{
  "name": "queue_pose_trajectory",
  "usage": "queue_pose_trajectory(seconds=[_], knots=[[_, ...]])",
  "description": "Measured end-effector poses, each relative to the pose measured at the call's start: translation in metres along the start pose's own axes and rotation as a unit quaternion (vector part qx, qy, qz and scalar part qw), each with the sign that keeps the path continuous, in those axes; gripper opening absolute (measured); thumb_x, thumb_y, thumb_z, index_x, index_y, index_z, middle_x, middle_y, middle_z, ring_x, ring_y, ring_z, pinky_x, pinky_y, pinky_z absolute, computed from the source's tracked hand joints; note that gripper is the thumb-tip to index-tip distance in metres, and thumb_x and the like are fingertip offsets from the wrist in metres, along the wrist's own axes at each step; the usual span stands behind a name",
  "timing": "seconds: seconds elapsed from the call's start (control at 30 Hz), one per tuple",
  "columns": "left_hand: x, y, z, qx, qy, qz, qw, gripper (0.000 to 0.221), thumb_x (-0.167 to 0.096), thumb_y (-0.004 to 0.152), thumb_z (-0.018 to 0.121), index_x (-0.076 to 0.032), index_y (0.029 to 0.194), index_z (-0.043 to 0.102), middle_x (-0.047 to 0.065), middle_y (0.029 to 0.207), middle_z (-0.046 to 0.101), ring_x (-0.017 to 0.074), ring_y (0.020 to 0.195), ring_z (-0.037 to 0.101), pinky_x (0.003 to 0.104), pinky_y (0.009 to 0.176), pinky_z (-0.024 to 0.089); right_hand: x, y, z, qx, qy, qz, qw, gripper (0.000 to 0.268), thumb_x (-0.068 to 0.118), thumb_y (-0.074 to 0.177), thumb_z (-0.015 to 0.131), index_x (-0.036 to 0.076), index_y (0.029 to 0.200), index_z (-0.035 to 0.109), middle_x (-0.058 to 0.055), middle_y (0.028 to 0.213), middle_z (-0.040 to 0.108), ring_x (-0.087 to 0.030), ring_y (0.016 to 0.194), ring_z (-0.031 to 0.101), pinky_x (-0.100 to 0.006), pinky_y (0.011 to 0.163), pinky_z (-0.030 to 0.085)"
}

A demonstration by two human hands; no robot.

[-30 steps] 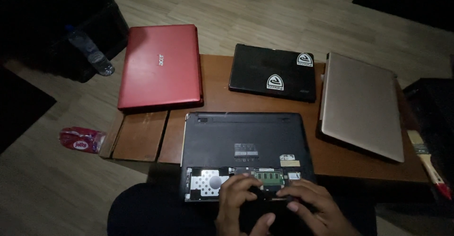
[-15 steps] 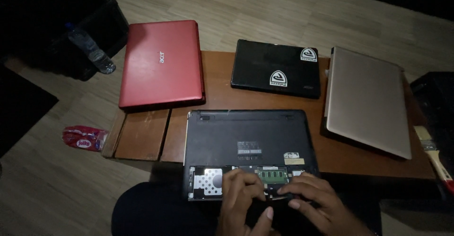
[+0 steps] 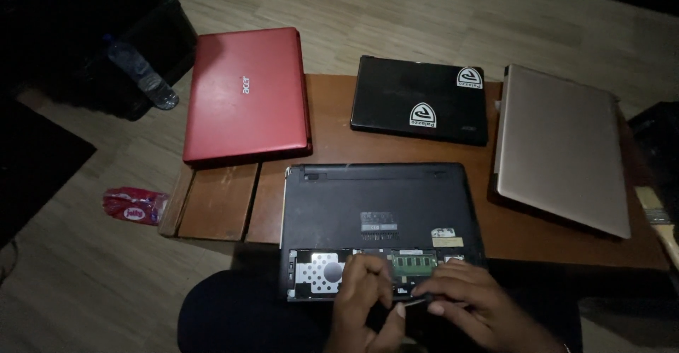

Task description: The person disassembles the bottom casing of a laptop, removes internal components by hand and with a screwdriver, and organizes multiple laptop units on a wooden surface.

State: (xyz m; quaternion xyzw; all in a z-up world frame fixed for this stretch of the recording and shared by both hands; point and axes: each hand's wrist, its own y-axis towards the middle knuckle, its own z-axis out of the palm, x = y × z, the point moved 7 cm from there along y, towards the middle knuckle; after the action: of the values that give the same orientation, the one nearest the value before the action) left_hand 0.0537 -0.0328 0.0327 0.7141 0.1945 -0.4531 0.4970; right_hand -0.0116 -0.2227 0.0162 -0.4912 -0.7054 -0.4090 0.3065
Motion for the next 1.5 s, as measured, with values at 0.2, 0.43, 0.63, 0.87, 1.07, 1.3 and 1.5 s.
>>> queue_pose_trajectory(seconds=[0.2,0.43,0.63,0.87,1.07,1.3,1.5], knots=[[0.006,-0.01,-0.009,-0.021,0.003,-0.1,0.995,0.05,-0.057,0.102,0.069,-0.012,0.124,0.068,0.016,0.128,0.069,0.028,0.118,0.072,0.045,0.096,0.059,-0.023,-0.012,0.007,0.027,-0.01,0.049,0.998,0.03,0.029,0.106,0.07,0.016,0.127,0.087,-0.005,0.112,0.09,-0.021,0.1,0.085,-0.041,0.088,0.065],[0.019,-0.02,-0.007,0.033,-0.055,-0.109,0.992,0.061,-0.062,0.106,0.063,-0.008,0.132,0.072,0.018,0.136,0.074,0.0317,0.129,0.074,0.046,0.109,0.055,-0.031,-0.024,0.016,-0.031,-0.018,-0.014,0.999,0.028,0.026,0.106,0.072,0.011,0.126,0.086,-0.008,0.107,0.089,-0.022,0.092,0.084,-0.037,0.083,0.065],[0.015,-0.024,-0.01,0.022,-0.085,-0.052,0.995,0.047,-0.041,0.105,0.08,-0.007,0.137,0.079,0.013,0.133,0.083,0.0321,0.127,0.074,0.052,0.12,0.05,-0.018,-0.026,0.017,-0.049,0.01,-0.02,0.999,0.03,0.021,0.107,0.072,0.008,0.131,0.083,-0.009,0.111,0.09,-0.022,0.096,0.087,-0.037,0.088,0.068],[0.023,-0.036,-0.002,0.06,-0.112,-0.082,0.989,0.045,-0.041,0.099,0.088,-0.008,0.13,0.085,0.007,0.124,0.083,0.0296,0.126,0.067,0.049,0.118,0.047,-0.01,-0.061,0.019,-0.118,-0.356,-0.17,0.911,0.04,0.027,0.096,0.09,0.02,0.133,0.079,0.004,0.105,0.082,-0.014,0.078,0.074,-0.029,0.07,0.059],[0.018,-0.032,-0.006,0.063,-0.072,-0.104,0.99,0.045,-0.044,0.098,0.086,-0.008,0.125,0.087,0.008,0.119,0.085,0.0286,0.12,0.067,0.047,0.113,0.048,-0.045,-0.071,0.031,-0.066,-0.19,-0.016,0.979,0.034,0.034,0.101,0.078,0.019,0.132,0.084,0.0,0.106,0.092,-0.012,0.087,0.09,-0.027,0.075,0.07],[-0.001,-0.012,-0.026,0.03,0.008,-0.103,0.994,0.036,-0.033,0.085,0.1,-0.014,0.114,0.09,0.003,0.108,0.089,0.024,0.105,0.064,0.042,0.092,0.053,-0.023,-0.038,0.025,-0.079,0.044,0.08,0.993,0.033,0.021,0.101,0.077,0.008,0.129,0.089,-0.012,0.111,0.098,-0.021,0.092,0.097,-0.031,0.082,0.075],[-0.025,0.007,-0.04,-0.001,0.131,-0.03,0.991,0.035,-0.027,0.076,0.104,-0.013,0.104,0.088,0.002,0.1,0.085,0.0244,0.095,0.068,0.04,0.087,0.055,0.006,-0.037,0.004,-0.18,-0.153,0.037,0.971,0.038,0.022,0.09,0.088,0.02,0.128,0.09,0.001,0.096,0.093,-0.009,0.078,0.089,-0.021,0.077,0.066]])
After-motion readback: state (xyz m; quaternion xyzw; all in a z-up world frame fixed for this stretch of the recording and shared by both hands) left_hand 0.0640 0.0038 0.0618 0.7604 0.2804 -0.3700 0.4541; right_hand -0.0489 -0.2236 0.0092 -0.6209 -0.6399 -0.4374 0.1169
